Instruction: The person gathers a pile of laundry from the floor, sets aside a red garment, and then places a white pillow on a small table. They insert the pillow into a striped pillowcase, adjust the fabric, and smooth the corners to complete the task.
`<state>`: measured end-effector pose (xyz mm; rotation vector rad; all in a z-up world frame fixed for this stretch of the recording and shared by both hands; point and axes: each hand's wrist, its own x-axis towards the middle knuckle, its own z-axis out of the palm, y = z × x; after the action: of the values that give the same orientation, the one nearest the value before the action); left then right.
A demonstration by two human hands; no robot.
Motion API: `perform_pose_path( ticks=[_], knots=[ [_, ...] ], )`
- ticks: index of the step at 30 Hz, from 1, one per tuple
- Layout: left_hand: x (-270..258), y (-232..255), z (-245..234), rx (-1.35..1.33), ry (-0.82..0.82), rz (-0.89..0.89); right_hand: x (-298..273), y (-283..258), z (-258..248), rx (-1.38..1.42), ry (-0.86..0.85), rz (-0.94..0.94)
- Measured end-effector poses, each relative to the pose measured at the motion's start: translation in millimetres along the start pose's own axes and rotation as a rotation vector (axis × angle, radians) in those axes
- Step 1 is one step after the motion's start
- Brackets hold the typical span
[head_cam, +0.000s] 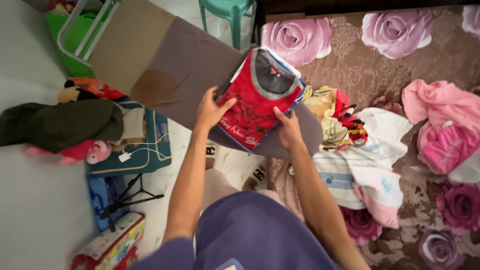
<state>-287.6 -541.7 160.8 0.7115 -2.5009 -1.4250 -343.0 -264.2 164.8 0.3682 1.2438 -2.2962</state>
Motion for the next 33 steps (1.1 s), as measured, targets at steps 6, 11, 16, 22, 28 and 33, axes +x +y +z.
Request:
perform_pose_path(
  ticks=[6, 11, 16, 22, 28, 33],
  knots=[
    [67.5, 20.4, -28.2, -0.221, -0.649, -0.232, -4.4, 19.1, 50.0, 0.023, 0.049, -0.160],
    [92.5, 5.9, -94.9, -0.209, -0.484, 0.174, 14.0, 46.7, 114.3, 0.107, 0.109, -0.229],
    [120.1, -26.2, -193.8, -0.261, -0.388, 0.213, 40.8, 83.9, 196.0, 0.011, 0.105, -0.205],
    [137.9, -100.0, -221.0, 0.064, -0.168, -0.066, 36.0, 155.5, 173.3, -0.395, 0.081, 0.027],
    [130.9, -115.0, -214.4, -0.060, -0.073, 0.008, 3.4, 159.8, 154.9, -0.336, 0.175, -0.061],
    [147.9, -85.8, -217.2, -0.026, -0.457, -0.213, 69.0, 119.4, 212.4, -0.101, 0.123, -0.005]
  ],
)
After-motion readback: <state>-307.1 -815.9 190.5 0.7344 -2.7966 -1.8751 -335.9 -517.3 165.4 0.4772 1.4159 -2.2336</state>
